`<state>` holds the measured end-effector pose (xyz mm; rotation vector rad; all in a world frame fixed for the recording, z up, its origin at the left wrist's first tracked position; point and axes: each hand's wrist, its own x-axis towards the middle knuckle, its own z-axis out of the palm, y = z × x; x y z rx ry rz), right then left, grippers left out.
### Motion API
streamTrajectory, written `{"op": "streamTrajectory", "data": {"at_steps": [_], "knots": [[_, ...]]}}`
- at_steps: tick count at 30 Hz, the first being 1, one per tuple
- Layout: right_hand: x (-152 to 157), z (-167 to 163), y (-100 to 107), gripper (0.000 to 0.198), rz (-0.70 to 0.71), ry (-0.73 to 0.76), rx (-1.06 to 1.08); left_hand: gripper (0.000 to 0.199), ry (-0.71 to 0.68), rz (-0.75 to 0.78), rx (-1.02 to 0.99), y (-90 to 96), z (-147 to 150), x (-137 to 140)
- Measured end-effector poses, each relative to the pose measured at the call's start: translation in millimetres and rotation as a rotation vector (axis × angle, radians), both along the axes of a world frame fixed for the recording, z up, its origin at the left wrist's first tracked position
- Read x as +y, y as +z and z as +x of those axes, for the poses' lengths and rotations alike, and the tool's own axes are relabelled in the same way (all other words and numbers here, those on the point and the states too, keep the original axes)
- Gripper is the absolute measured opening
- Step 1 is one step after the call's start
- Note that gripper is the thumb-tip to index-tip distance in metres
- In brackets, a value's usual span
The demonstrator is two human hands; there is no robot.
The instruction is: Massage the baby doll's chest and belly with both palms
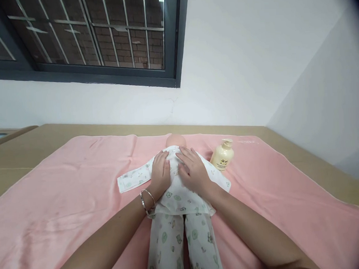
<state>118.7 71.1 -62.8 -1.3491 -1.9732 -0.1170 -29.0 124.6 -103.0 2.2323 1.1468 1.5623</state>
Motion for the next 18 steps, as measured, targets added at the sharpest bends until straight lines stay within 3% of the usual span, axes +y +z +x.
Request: {"op": "streamTrajectory", "data": {"at_steps": [6,12,18], "knots": [[-1,-5,0,0.049,-0.182,0.021,-0.065,0.046,-0.003,-0.003,-0.011,-0.6,-1,-1],[-4,-3,4,0.052,-0.12,-0.032,-0.04,0.044,-0.009,0.011,-0.036,-2.9,-2,-2],[-4,-9,8,0.056,-0.323,-0.038,-0.138,0.038,0.031,-0.046,0.058,-4.1,-5,8]]}}
